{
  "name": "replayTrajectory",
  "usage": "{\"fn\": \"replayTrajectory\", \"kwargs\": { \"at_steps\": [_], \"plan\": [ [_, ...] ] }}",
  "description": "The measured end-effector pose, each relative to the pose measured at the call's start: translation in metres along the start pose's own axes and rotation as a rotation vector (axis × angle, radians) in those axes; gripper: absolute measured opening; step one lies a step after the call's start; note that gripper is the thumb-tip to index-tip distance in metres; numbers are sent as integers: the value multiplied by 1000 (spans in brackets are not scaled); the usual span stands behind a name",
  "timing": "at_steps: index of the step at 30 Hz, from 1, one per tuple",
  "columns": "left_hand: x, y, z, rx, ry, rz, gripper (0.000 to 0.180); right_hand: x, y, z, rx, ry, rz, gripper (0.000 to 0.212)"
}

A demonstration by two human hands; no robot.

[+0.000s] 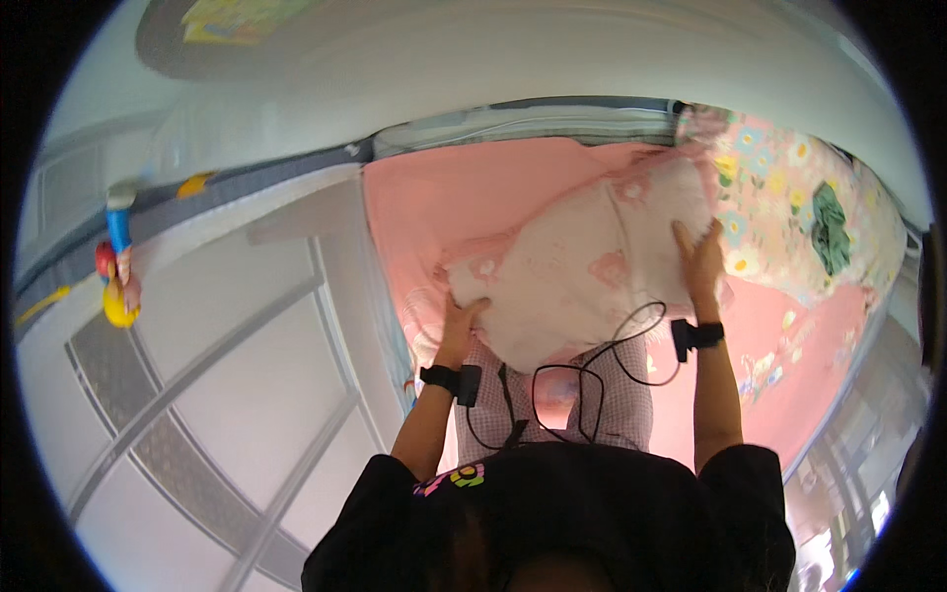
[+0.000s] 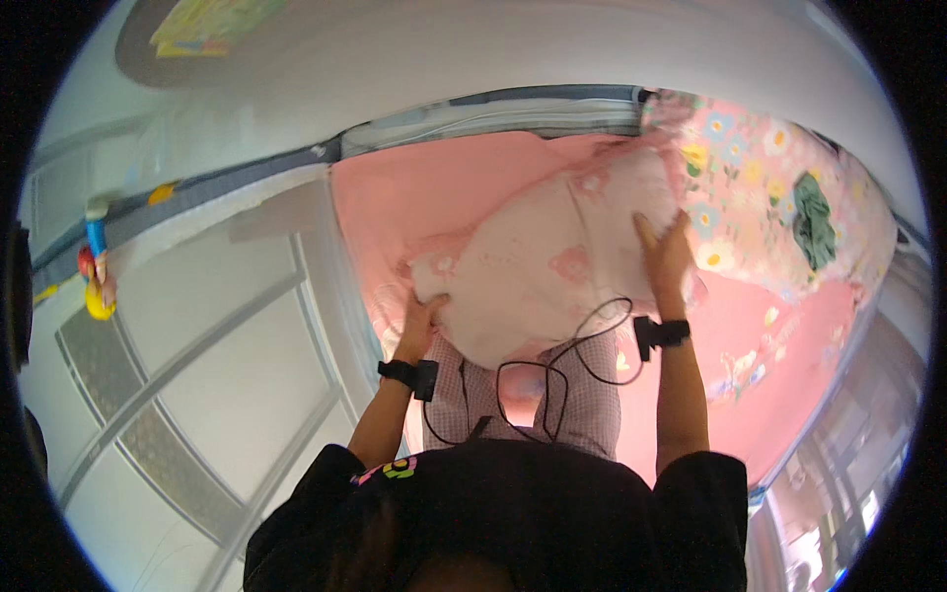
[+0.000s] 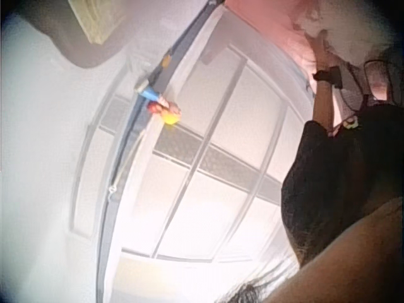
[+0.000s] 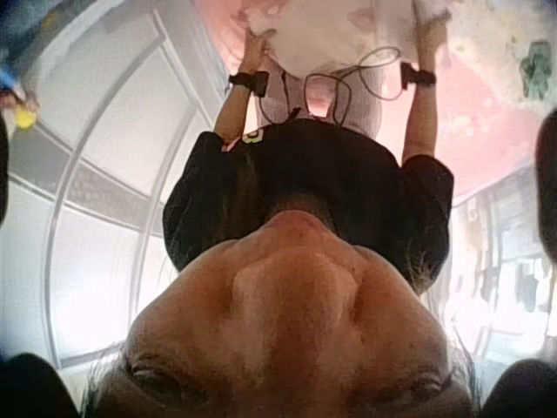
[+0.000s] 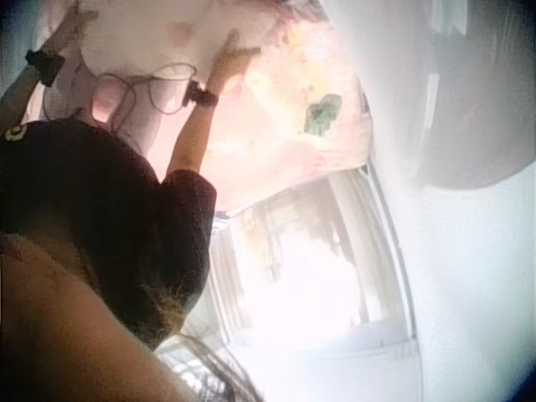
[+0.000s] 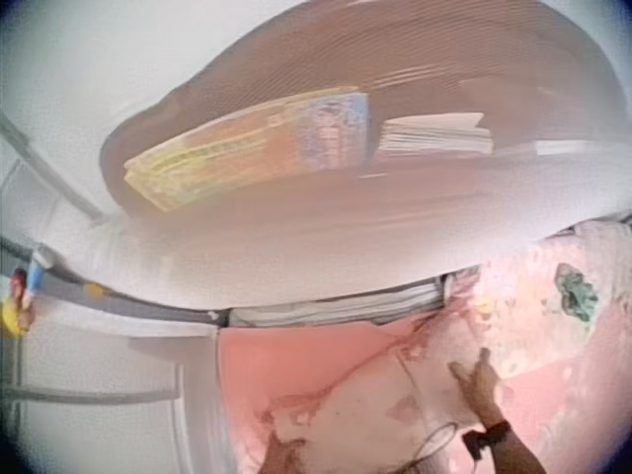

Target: The person places a folded pink comforter on the bed, spreads a pink floral sheet, and smooths it with both hands. They fold a green cloth and place it on the bed, then wipe the sheet with a small yellow sponge and the green cloth. The person adjusts the pillows and continues wiping the sheet before standing and moving away.

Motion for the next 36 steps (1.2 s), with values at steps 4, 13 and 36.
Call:
{"fn": "replayTrajectory", "kwargs": {
  "at_steps": [4,13,36],
  "plan": [
    [-96,-12,-34,-68,170,-175,36,29,19,2,-41,91,-314,55],
    [-244,-9,-98,-436,966,-1626,53,96,66,-59,-7,-140,-255,45],
    [-45,115,-246,449,131,-2378,78,-398,0,-72,153,207,54,62]
  ]
}}
Point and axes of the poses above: each hand's wrist, its own z-axis away from the middle knuckle, its own y-axis out of the palm, x = y × z, the point moved 3 cm from there along -z, towards the middle knuckle, and after that the axes turned 7 degrees about z, right-handed, at the moved point
